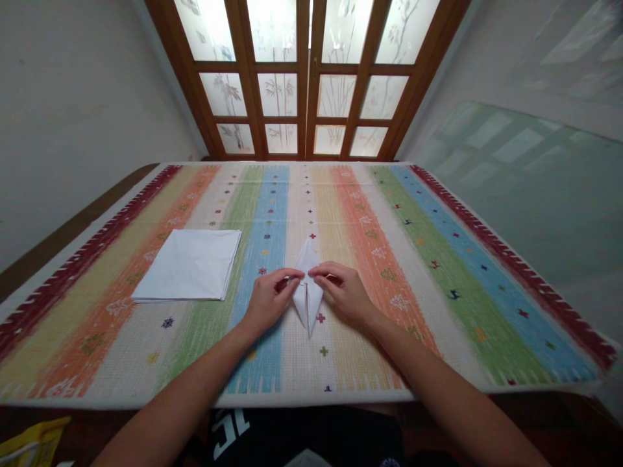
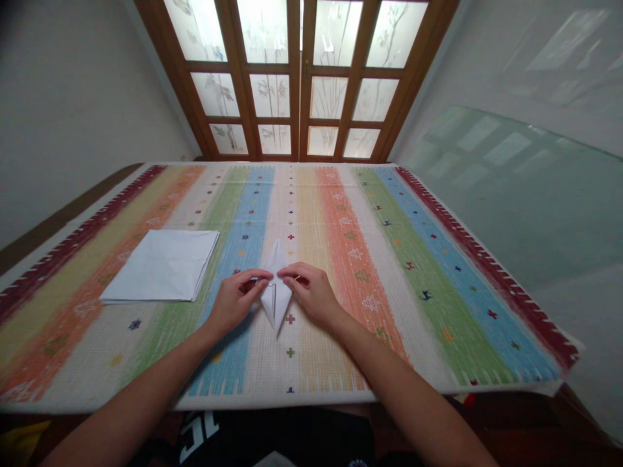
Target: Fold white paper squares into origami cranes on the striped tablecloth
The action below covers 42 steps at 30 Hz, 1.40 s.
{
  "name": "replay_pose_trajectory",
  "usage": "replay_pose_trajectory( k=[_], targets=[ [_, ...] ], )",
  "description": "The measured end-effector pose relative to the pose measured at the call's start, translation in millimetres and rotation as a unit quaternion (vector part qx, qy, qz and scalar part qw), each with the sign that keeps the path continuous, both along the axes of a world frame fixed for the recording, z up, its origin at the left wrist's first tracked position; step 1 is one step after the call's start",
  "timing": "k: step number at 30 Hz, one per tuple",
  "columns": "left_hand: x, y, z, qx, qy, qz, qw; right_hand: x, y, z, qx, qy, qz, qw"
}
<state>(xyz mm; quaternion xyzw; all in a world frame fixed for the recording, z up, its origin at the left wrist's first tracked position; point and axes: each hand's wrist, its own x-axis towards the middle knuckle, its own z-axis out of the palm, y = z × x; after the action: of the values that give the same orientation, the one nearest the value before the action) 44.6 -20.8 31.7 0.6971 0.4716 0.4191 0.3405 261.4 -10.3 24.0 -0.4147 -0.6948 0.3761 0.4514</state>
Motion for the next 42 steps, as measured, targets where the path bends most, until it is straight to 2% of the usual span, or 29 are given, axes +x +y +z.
replay_pose_trajectory(
  k=[8, 17, 22, 31, 36, 42],
  targets=[
    [1, 0, 2.6, -0.051, -0.024, 0.011, 0.998, -1, 0, -1.8, 0.022, -0.007, -0.015, 1.000],
    [0, 1, 1.0, -0.074, -0.014, 0.000, 0.997, -1, -1, 1.9, 0.000, -0.007, -0.032, 0.999],
    [-1, 4, -0.6, -0.094, -0.045, -0.002, 0.995, 0, 1, -0.4, -0.030, -0.001, -0.053, 0.998],
    [-2, 5, -2.8, -0.070, -0.049, -0.015, 0.996, 0, 3, -7.2, -0.106, 0.028, -0.021, 0.994],
    [-3, 4, -1.5, -0.014, -0.001, -0.053, 0.999, 6, 8, -10.5, -0.109, 0.030, -0.014, 0.993],
    [-3, 2, -0.2, -0.017, -0.010, -0.091, 0.996, 9, 10, -12.5, -0.104, 0.023, 0.004, 0.994]
  ],
)
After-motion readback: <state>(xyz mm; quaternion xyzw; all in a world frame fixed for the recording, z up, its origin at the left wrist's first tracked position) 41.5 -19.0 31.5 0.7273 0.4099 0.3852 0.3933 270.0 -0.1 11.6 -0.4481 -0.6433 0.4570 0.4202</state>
